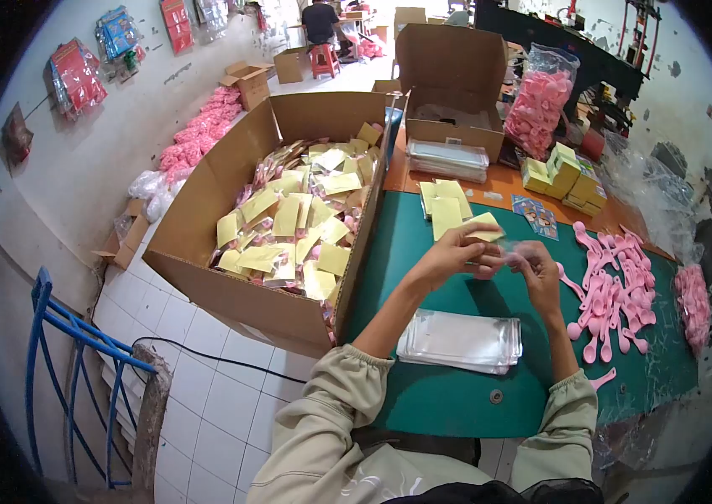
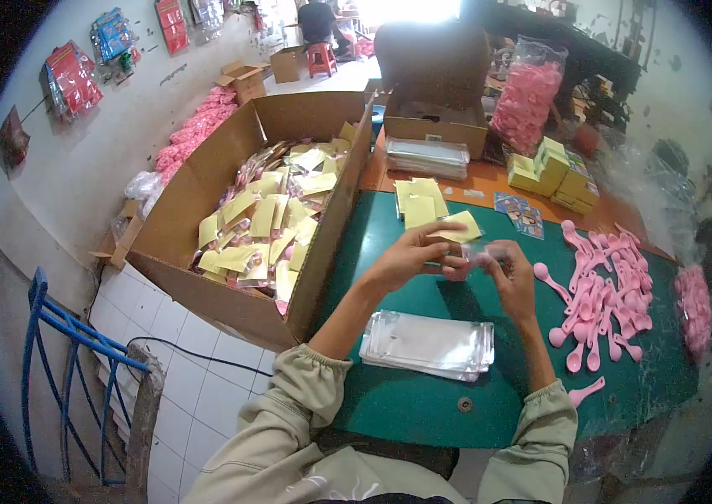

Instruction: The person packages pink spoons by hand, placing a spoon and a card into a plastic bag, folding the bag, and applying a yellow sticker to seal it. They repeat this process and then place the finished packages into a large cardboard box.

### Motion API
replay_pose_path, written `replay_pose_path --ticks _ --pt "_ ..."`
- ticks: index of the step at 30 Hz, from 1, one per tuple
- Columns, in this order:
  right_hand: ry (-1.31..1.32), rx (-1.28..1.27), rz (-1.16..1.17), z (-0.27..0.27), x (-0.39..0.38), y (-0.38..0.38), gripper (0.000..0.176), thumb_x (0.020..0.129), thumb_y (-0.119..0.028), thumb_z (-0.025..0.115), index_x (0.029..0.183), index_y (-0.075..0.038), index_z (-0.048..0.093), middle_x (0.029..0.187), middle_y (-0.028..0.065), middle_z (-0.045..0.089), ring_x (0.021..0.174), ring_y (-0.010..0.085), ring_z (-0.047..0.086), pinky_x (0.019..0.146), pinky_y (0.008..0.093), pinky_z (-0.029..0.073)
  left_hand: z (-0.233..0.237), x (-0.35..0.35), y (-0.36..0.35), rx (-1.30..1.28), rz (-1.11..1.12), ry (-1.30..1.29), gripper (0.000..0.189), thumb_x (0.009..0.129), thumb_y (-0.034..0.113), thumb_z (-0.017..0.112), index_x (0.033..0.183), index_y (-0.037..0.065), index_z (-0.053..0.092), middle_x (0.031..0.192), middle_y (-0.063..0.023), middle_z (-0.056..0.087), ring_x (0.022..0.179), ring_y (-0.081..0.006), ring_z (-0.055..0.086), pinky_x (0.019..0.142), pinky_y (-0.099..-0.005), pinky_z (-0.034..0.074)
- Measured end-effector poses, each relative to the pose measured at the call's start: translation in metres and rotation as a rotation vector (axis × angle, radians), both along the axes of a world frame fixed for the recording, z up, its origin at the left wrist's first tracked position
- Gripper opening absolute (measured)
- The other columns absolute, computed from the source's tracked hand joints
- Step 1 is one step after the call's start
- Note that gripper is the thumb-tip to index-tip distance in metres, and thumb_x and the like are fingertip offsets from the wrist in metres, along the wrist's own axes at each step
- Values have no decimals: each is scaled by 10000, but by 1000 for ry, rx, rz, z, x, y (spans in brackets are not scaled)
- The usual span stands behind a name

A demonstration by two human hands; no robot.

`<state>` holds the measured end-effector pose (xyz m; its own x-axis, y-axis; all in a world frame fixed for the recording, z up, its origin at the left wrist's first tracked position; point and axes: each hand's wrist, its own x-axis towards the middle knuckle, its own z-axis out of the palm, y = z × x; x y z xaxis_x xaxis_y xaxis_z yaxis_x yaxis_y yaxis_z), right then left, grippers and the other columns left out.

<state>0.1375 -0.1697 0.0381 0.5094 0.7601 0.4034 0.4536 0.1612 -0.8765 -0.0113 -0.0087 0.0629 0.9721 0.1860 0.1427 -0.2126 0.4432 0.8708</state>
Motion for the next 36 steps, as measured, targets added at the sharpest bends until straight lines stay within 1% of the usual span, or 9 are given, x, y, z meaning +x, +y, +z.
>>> replay_pose_path --ticks 3,7,8,14,18,21,27,33,36 --pt "-13 -23 -39 13 -7 -4 113 848 -76 610 917 0 563 969 58 557 840 109 568 712 235 490 13 -3 -7 198 58 104 383 897 116 549 1256 57 427 981 -143 613 872 -198 645 717 -265 542" --pt "-25 84 -39 8 -8 -5 100 828 -53 626 893 2 575 984 65 566 886 119 572 738 237 501 12 3 -13 554 209 116 166 865 67 564 1022 30 526 869 -124 641 764 -182 673 604 -268 550" --pt "-26 107 -21 5 -8 -4 92 823 -46 628 885 2 580 991 67 568 900 123 572 745 240 504 9 4 -13 667 222 180 128 888 112 565 962 18 521 868 -97 633 812 -157 660 634 -258 543" --pt "-46 -47 43 -12 -12 -2 71 804 -32 632 871 -13 620 1050 80 543 967 136 560 762 263 526 -30 -5 -2 914 243 291 124 867 74 566 965 9 526 848 -67 616 794 -155 653 619 -270 539" --pt "35 -125 96 -11 -13 -4 78 803 -47 636 868 -6 623 1107 80 503 964 134 555 738 245 524 -52 -11 4 828 255 210 141 828 94 599 941 23 554 833 -97 645 727 -165 652 616 -275 524" --pt "75 -155 113 -22 -9 -4 88 806 -65 642 865 -3 622 1123 80 486 949 129 553 723 237 519 -50 -15 3 788 187 304 117 854 93 578 935 16 546 862 -48 604 811 -131 621 654 -266 533" --pt "260 -111 123 -34 -8 -6 88 847 -65 598 863 21 594 1096 83 481 881 136 574 721 243 526 -60 -11 9 702 159 224 108 845 91 582 912 12 552 830 -32 593 781 -112 597 620 -253 528" --pt "564 -257 119 -34 -18 -1 119 889 -98 553 900 19 536 908 98 589 771 172 626 671 285 559 -68 -8 7 758 281 184 174 767 153 629 805 -8 576 737 -82 589 651 -143 581 601 -275 481" --pt "582 -271 73 -35 -20 1 146 899 -121 548 891 24 526 854 115 612 734 181 637 641 281 560 -71 -4 8 893 330 178 198 798 183 655 803 0 579 708 -46 582 598 -90 555 538 -242 471"
